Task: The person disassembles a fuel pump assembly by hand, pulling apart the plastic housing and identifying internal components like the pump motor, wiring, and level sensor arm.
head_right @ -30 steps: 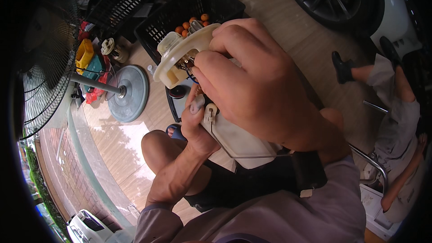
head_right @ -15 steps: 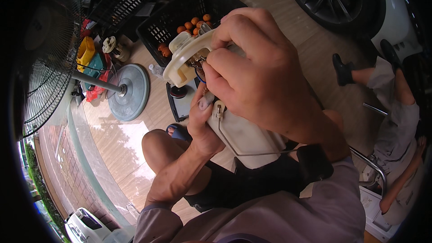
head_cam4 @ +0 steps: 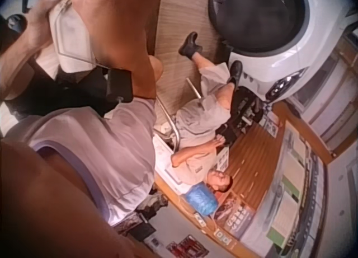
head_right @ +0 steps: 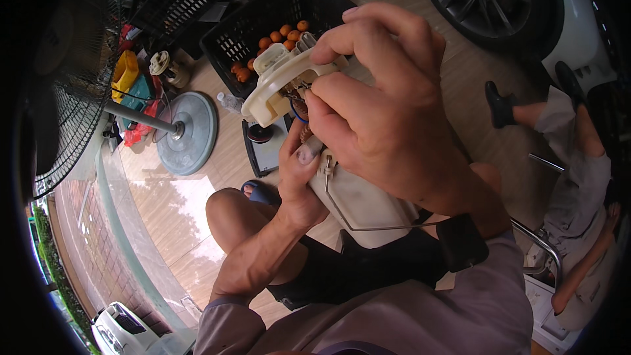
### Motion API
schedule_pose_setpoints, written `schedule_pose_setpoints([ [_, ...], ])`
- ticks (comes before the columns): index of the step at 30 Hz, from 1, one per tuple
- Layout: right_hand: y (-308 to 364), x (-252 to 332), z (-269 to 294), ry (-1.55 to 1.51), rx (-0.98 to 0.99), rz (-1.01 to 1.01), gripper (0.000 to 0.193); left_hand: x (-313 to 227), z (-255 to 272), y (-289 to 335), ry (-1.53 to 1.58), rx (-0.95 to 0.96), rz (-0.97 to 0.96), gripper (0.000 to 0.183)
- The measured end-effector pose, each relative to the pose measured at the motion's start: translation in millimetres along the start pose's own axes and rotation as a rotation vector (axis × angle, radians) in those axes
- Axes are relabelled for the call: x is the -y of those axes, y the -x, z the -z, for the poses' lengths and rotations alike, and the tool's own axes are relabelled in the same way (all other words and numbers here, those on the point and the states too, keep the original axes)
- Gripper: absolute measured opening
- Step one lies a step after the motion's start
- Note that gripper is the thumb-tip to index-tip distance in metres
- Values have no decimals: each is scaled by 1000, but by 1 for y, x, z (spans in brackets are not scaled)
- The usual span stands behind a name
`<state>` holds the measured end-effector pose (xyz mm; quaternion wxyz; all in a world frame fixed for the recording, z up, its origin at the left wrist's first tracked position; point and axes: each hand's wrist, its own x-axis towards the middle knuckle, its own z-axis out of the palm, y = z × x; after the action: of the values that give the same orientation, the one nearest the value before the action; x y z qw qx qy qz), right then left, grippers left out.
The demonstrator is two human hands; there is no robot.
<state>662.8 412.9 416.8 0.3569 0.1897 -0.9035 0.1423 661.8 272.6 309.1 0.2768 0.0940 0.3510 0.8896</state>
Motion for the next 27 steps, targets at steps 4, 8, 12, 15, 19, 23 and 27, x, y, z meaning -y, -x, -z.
schedule_pose_setpoints([
  [4,1,-6,-2,-66,9,-15,16,0,-7,1,14,-73,-30,94],
  [8,2,-10,0,-106,-7,-27,16,0,-5,1,-22,-57,-10,97],
  [12,4,-11,-1,-115,17,-14,15,1,-11,1,-59,-82,-40,96],
  [15,4,-12,1,-113,37,-13,14,4,-12,1,-74,-110,-38,97],
  [19,5,-10,5,-97,32,3,14,6,-11,1,-96,-83,-55,97],
  [23,5,-14,5,-97,34,11,13,6,-13,-1,-107,-88,-45,96],
  [27,4,-11,8,-51,46,6,14,9,-11,-1,-115,-71,-33,96],
])
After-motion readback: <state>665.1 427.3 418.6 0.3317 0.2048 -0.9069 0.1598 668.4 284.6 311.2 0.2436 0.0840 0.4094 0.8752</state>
